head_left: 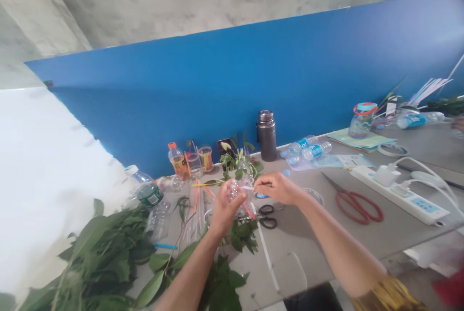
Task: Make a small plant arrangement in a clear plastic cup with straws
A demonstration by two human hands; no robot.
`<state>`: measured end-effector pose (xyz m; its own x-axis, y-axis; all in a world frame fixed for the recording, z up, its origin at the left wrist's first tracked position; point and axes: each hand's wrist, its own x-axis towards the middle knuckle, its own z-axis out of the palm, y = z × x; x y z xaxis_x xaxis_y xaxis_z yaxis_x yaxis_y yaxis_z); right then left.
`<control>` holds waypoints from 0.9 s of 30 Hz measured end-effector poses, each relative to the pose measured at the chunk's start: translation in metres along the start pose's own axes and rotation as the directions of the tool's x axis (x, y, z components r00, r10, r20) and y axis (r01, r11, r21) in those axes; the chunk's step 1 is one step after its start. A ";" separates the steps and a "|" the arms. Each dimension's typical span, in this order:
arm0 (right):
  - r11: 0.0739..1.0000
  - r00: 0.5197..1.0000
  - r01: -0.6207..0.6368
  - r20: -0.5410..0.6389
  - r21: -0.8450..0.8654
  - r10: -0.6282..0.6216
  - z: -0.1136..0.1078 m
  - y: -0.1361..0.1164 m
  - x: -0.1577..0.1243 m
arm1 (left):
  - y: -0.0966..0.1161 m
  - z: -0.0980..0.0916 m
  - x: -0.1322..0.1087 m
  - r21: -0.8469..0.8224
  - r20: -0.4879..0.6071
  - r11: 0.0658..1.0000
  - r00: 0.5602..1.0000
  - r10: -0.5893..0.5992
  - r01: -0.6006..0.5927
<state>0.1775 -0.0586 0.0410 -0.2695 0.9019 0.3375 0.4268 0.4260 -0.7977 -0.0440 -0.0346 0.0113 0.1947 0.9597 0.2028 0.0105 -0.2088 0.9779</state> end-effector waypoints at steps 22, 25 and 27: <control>0.998 0.999 -0.051 -0.009 -0.044 0.051 0.012 0.004 0.002 | -0.002 0.006 -0.003 0.030 -0.024 0.999 0.999 0.042 -0.041; 0.997 0.998 -0.060 -0.014 -0.058 0.059 0.013 0.003 0.002 | -0.003 0.007 -0.004 0.037 -0.017 0.998 0.999 0.043 -0.042; 0.996 0.998 -0.057 -0.011 -0.069 0.056 0.013 0.003 0.002 | -0.004 0.007 -0.006 0.038 0.009 0.998 0.999 0.053 -0.053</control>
<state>0.1668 -0.0566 0.0323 -0.2357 0.9252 0.2974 0.5003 0.3779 -0.7790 -0.0387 -0.0404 0.0062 0.2034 0.9455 0.2541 0.0369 -0.2667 0.9631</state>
